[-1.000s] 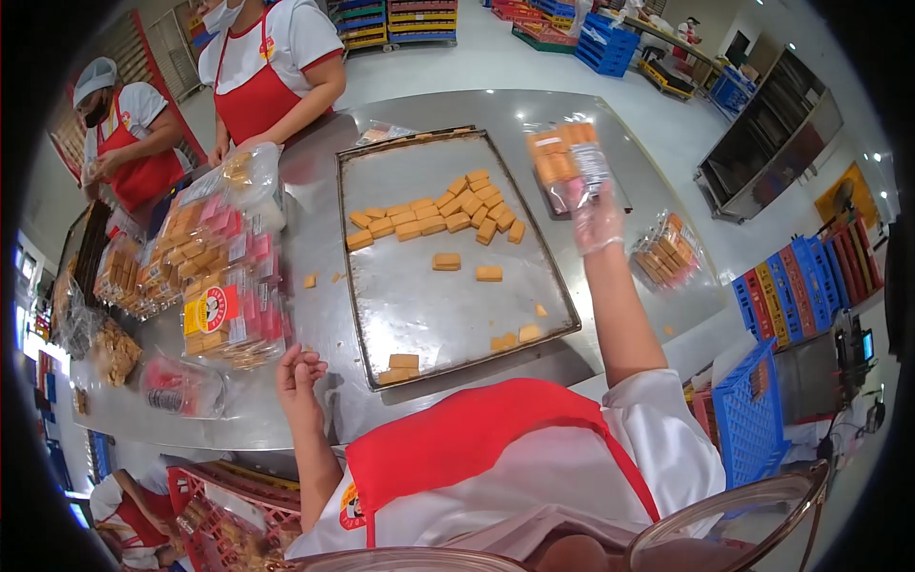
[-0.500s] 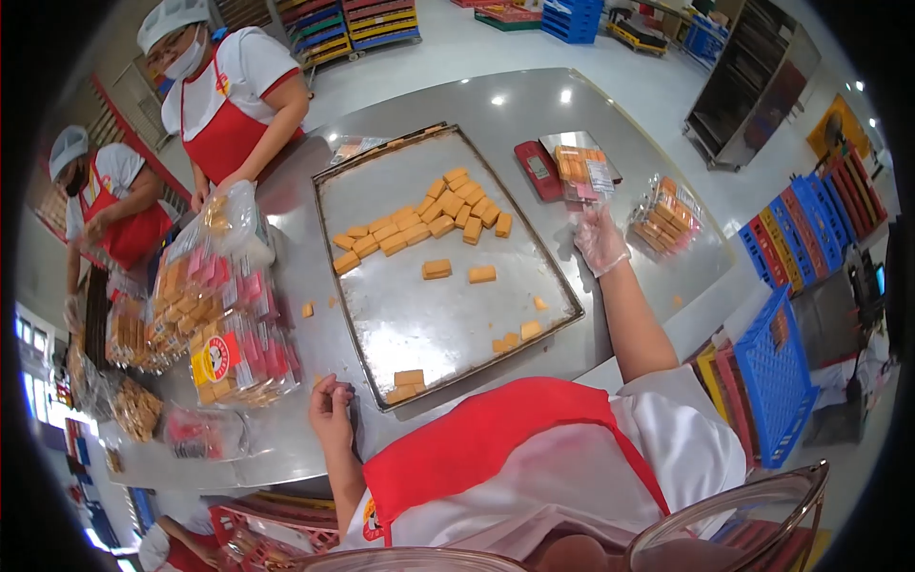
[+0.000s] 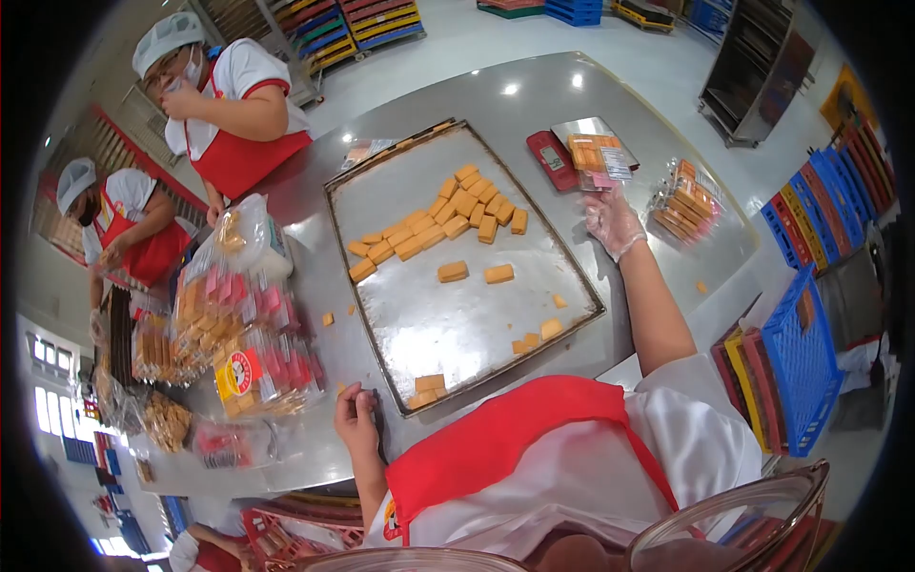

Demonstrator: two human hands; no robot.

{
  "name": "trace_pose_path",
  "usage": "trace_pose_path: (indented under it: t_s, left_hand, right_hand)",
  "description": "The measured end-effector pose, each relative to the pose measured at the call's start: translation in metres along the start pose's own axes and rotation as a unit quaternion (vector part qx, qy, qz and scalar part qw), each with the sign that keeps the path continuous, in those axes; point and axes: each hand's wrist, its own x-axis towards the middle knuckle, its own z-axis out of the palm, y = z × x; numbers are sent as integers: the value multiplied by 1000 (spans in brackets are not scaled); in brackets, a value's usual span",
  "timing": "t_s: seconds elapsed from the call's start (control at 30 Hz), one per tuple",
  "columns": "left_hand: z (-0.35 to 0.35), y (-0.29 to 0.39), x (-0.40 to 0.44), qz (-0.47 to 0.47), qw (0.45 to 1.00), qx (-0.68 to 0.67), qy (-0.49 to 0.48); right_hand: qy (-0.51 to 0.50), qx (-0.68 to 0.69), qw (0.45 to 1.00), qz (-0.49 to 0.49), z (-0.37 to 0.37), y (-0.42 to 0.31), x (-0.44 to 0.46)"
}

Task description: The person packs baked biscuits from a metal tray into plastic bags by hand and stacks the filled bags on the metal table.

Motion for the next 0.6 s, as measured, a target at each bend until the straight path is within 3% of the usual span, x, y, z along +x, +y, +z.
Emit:
trace_pose_path:
  t_s: [0.1,0.13,0.23,0.37,0.5,0.6]
  left_hand:
    - [0,-11,0,-5,1000,-27,-1]
    - [3,1,1,5,1000,-6,-6]
    - [3,-9,0,6,1000,-28,-4]
    - [6,-4,2,50,998,40,13]
    - [1,0,3,51,996,75,3]
    - [4,20,0,43,999,23,9]
  right_hand:
    - [-68,25,997,17,-6,-3,18]
    - [-24,36,999,8,1,-3,20]
    - [-55,15,998,-1,5,-8,39]
    - [26,-30,998,-49,6,-11,72]
    - [31,-126,977,-170,83,-13,35]
    - [-58,-133,969,-201,178,15,-29]
